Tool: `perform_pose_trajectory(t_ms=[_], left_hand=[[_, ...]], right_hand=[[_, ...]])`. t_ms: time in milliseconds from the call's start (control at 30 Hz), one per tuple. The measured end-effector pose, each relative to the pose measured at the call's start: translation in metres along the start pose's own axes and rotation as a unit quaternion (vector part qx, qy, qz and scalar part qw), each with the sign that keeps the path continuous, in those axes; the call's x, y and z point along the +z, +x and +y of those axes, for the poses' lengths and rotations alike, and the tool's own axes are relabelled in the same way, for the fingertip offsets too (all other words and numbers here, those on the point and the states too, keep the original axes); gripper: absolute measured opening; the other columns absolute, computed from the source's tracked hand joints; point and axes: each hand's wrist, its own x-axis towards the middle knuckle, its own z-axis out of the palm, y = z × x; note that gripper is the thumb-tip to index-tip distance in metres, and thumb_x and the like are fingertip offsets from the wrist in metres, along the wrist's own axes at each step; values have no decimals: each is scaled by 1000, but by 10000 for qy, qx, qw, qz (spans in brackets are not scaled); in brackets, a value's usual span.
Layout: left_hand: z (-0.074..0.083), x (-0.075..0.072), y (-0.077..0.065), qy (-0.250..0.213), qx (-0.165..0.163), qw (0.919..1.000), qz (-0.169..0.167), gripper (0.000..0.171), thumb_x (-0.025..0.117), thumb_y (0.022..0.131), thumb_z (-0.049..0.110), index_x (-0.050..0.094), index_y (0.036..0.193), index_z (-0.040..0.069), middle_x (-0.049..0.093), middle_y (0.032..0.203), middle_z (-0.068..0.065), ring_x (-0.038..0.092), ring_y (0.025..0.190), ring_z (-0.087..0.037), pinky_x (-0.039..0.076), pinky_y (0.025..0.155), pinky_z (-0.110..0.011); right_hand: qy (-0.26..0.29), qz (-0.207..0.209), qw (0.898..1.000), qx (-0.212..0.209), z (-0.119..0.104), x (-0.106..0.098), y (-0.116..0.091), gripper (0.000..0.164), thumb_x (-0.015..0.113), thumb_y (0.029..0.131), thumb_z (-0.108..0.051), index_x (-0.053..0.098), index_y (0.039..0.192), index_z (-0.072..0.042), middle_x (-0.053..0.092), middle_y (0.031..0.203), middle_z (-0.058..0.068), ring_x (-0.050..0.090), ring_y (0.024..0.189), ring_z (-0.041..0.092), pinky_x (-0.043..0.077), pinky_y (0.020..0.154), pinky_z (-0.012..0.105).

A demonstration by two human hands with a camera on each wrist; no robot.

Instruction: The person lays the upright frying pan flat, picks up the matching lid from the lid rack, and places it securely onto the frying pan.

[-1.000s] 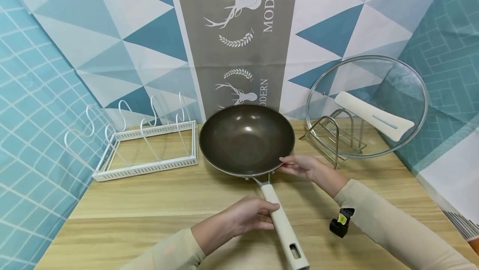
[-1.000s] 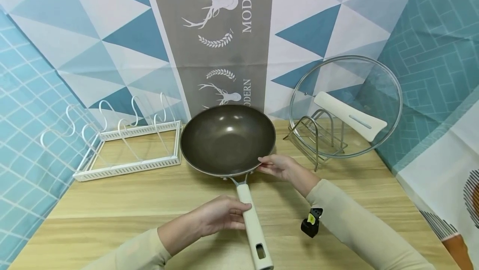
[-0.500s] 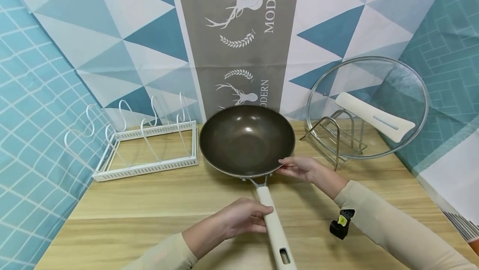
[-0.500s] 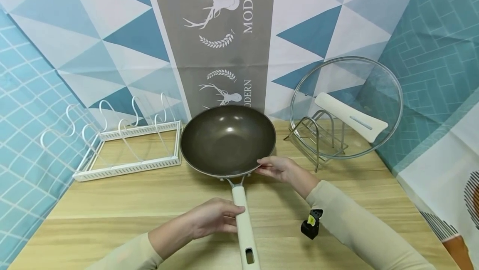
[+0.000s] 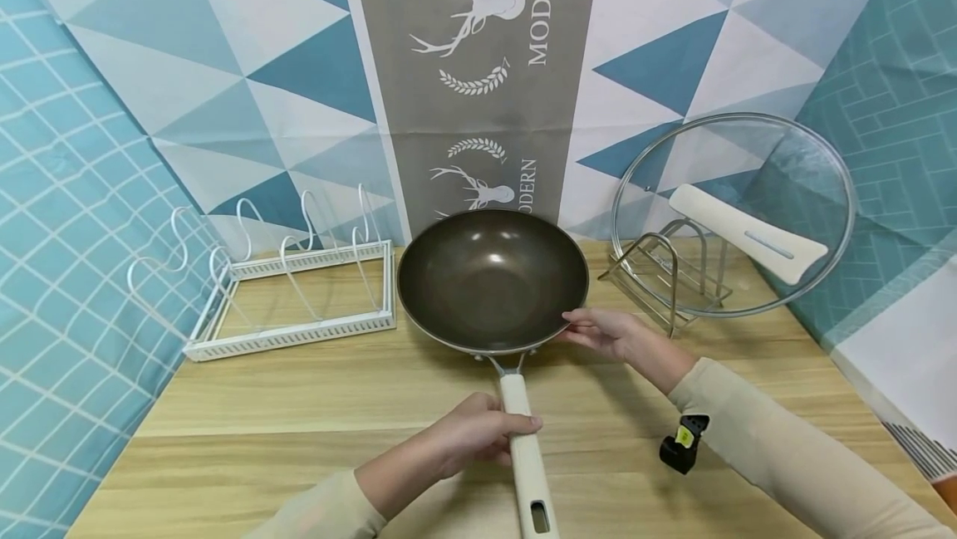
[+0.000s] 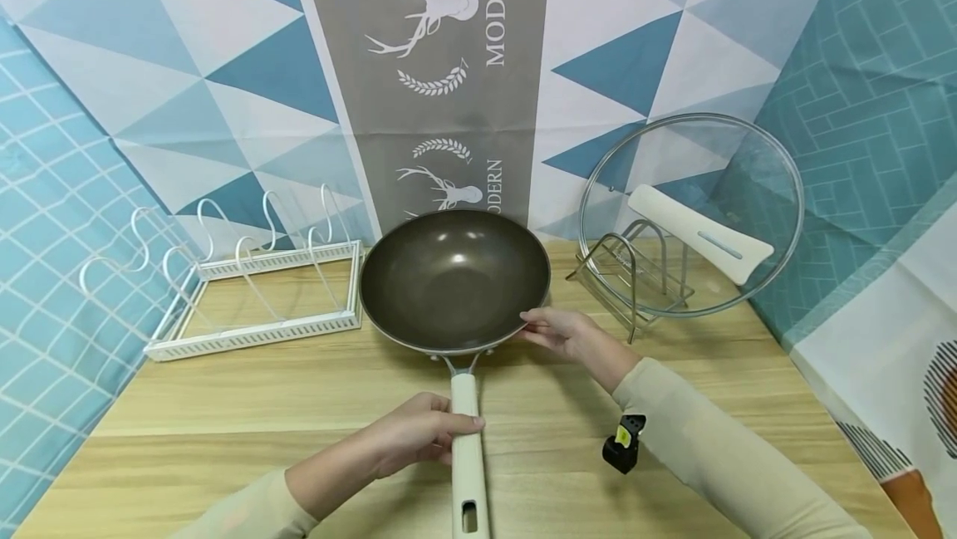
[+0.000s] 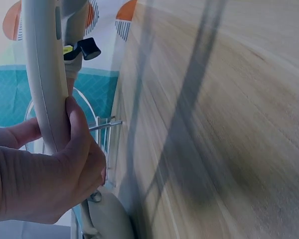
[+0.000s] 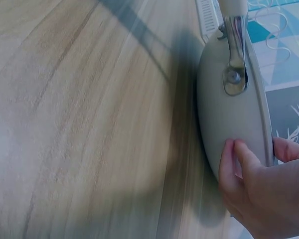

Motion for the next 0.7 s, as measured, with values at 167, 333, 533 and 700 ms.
perform_pose_trajectory(t_ms=[167,333,533,700], left_hand=[[1,-6,-5,251,56,9997,4,20,67,85,18,61,91,0,64,73,1,62,63,-6,54,59,-20],[3,-10,-11,850,67,9958,326,22,70,83,22,63,87,1,62,72,1,60,61,-6,56,59,-24],[4,-14,-18,1431,170,9877,608,28,73,81,26,63,84,0,64,75,-4,61,60,-9,58,61,-31],[6,-20,-25,1791,424,9799,777,28,76,78,26,62,81,2,65,68,-4,60,54,-9,56,57,-31]], right_hand=[[-94,62,9999,-41,-2,-1,1,63,48,95,1,13,146,14,32,145,29,63,84,13,38,108,29],[-41,206,9998,-66,-3,-1,1,63,49,94,2,16,146,14,44,127,22,63,84,14,35,111,32],[-22,351,9992,-189,-3,-2,1,21,47,95,0,44,115,6,46,122,20,57,101,19,31,114,34],[21,401,9989,-242,-2,-1,1,27,49,93,3,44,119,8,52,112,18,61,90,15,37,110,32]])
